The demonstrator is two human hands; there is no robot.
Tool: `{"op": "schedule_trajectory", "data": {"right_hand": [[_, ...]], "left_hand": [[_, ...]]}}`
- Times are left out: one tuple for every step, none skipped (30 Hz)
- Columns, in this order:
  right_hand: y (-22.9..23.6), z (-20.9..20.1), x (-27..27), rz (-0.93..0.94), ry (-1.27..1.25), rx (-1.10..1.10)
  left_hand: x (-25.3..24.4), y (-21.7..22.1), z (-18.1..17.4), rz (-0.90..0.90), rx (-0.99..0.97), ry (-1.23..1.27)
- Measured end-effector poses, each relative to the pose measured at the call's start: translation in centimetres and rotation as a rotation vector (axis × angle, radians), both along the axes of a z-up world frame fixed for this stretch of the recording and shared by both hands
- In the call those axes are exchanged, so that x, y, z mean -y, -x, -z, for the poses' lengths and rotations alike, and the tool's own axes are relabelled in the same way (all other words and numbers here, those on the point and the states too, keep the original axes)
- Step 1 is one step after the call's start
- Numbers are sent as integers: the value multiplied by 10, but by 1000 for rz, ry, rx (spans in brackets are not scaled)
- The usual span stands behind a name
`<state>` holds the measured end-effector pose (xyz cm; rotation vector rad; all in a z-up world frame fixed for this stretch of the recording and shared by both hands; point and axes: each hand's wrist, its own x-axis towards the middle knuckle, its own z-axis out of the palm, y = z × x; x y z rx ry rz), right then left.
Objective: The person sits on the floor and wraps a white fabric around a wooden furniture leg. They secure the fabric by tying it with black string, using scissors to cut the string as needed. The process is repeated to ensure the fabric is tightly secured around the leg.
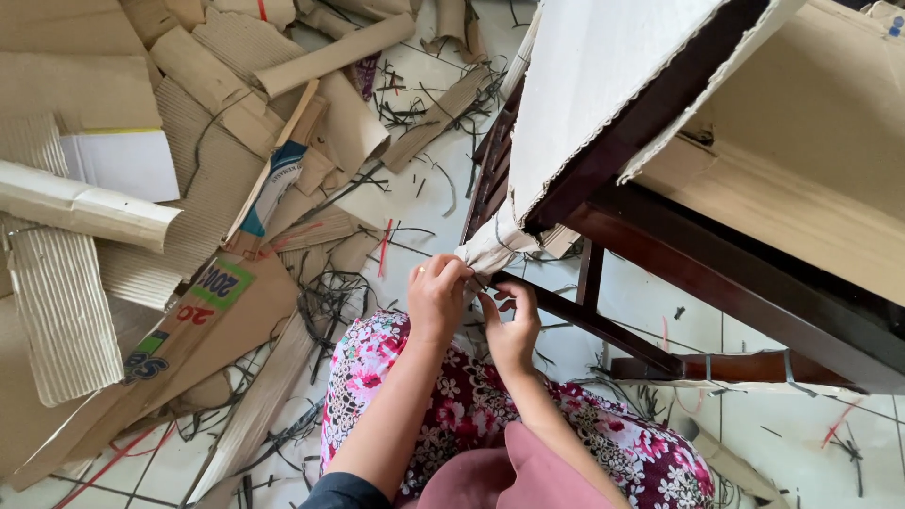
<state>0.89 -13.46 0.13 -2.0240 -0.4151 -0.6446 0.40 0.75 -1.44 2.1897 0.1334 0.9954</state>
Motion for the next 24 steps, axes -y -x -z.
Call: {"op": "schedule_trajectory", "data": {"right_hand": [[-2,6,2,-1,1,-2],[-4,12,4,-19,-1,6],[-6,18,7,-37,-3,14],[-5,11,6,-35,-3,14],[-5,4,5,-63,15,38],[-4,-2,3,-93,32,62],[-7,-3,1,-93,31,62],[-10,-4,0,-109,41,115],[-13,-6,-2,-124,52,168],[-13,-7,-3,-125,51,168],[-13,-9,-4,-116,38,184],[-13,-10,-5,-106,25,199],[-15,-2,0,-107,24,200],[-16,6,4,-96,33,209],[-18,15,9,-85,42,218],[-17,21,11,-84,43,217],[-16,27,14,-79,78,239],[-15,34,15,-73,111,259],[-10,25,14,-72,112,257],[-5,15,11,-123,149,310],[0,5,8,-175,187,362],[-6,5,10,-176,186,364],[-12,4,11,-226,175,420],[-17,4,13,-276,163,475]], "left_hand": [[0,0,0,-1,-2,1],[0,0,-1,3,-1,7],[1,0,-2,8,1,13],[1,0,-5,9,1,13],[1,1,-8,11,-1,17],[1,3,-12,11,-3,21],[1,3,-12,10,-2,21],[0,3,-11,15,-5,30],[0,3,-11,19,-8,39],[0,4,-12,18,-7,38],[1,4,-13,16,-8,45],[2,3,-14,15,-9,52],[1,3,-13,15,-8,51],[1,2,-12,15,-12,72],[1,2,-10,15,-15,92],[1,2,-12,16,-16,93],[2,1,-14,17,-12,126],[2,2,-15,19,-8,157],[2,2,-13,21,-10,158],[2,1,-12,6,-11,131],[2,1,-10,-8,-11,105],[3,0,-8,-10,-10,104],[4,-1,-6,-14,1,83],[5,-2,-3,-19,11,63]]}}
